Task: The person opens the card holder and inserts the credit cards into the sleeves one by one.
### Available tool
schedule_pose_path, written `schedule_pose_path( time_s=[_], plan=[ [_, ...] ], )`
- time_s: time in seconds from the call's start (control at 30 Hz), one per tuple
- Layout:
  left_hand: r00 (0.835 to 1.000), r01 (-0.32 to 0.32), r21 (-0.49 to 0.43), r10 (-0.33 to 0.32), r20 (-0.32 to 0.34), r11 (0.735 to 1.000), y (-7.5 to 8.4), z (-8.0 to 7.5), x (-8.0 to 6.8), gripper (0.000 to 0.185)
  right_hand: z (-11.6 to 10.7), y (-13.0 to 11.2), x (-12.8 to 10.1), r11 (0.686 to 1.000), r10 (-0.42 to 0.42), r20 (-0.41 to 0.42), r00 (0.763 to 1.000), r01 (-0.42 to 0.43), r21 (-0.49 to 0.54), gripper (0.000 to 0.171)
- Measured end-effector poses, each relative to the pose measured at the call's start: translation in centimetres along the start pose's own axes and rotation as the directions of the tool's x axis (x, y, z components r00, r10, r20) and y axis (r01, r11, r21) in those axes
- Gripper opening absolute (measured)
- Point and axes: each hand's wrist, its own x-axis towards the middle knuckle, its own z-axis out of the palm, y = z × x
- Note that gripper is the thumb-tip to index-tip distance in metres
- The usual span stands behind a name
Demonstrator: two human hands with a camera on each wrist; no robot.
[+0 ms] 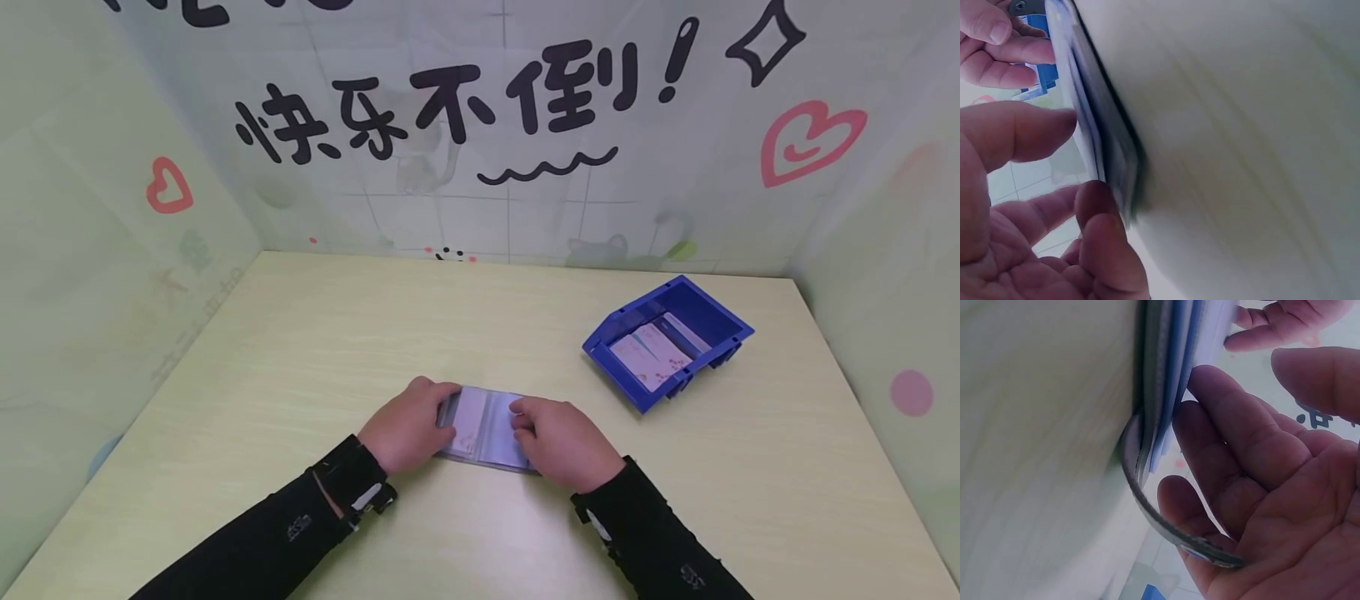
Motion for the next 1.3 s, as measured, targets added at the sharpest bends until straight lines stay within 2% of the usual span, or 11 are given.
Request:
schedule_pose_path(
  time_s=[0.2,0.33,0.53,0.67,0.83,0.97,1.07,1.17,1.3],
  plan=[
    [0.999,-0.034,0.079,0.033,0.006,0.996,-0.4,0.0,-0.1,0.054,-0.2,-0.2,-0.1,1.0,0.004,-0.008,1.0,-0.005,-0.002,0.04],
    [0.998,-0.066,0.144,0.063,0.028,0.987,-0.5,-0.3,-0.1,0.059,-1.3,-0.3,-0.4,1.0,0.012,-0.044,0.999,-0.012,-0.001,0.041],
    [0.995,-0.09,0.204,0.081,0.053,0.975,-0.8,-0.7,-0.3,0.066,-5.1,0.8,-0.9,0.998,0.007,-0.184,0.983,-0.018,-0.059,0.043],
    [0.994,-0.102,0.2,0.094,0.051,0.974,-0.8,-0.7,-0.3,0.069,-8.0,2.5,-0.8,0.989,0.052,-0.279,0.959,-0.087,-0.116,0.045],
    [0.996,-0.092,0.18,0.087,0.038,0.979,-0.5,-0.3,-0.3,0.071,-10.5,5.6,-0.2,0.965,0.105,-0.344,0.933,-0.179,-0.19,0.049],
    [0.997,-0.081,0.181,0.077,0.029,0.98,-0.2,0.2,-0.3,0.072,-11.4,7.8,0.8,0.938,0.148,-0.333,0.931,-0.238,-0.251,0.047],
    [0.997,-0.08,0.198,0.075,0.031,0.977,-0.1,0.2,-0.3,0.072,-11.7,8.9,1.6,0.916,0.187,-0.275,0.943,-0.268,-0.297,0.044],
    [0.996,-0.082,0.215,0.076,0.037,0.973,0.0,0.2,-0.2,0.071,-11.8,9.6,2.1,0.898,0.194,-0.221,0.956,-0.263,-0.351,0.042],
    [0.997,-0.081,0.23,0.075,0.036,0.97,0.1,0.3,-0.1,0.072,-11.7,10.4,2.7,0.891,0.202,-0.204,0.958,-0.267,-0.369,0.041]
  ],
)
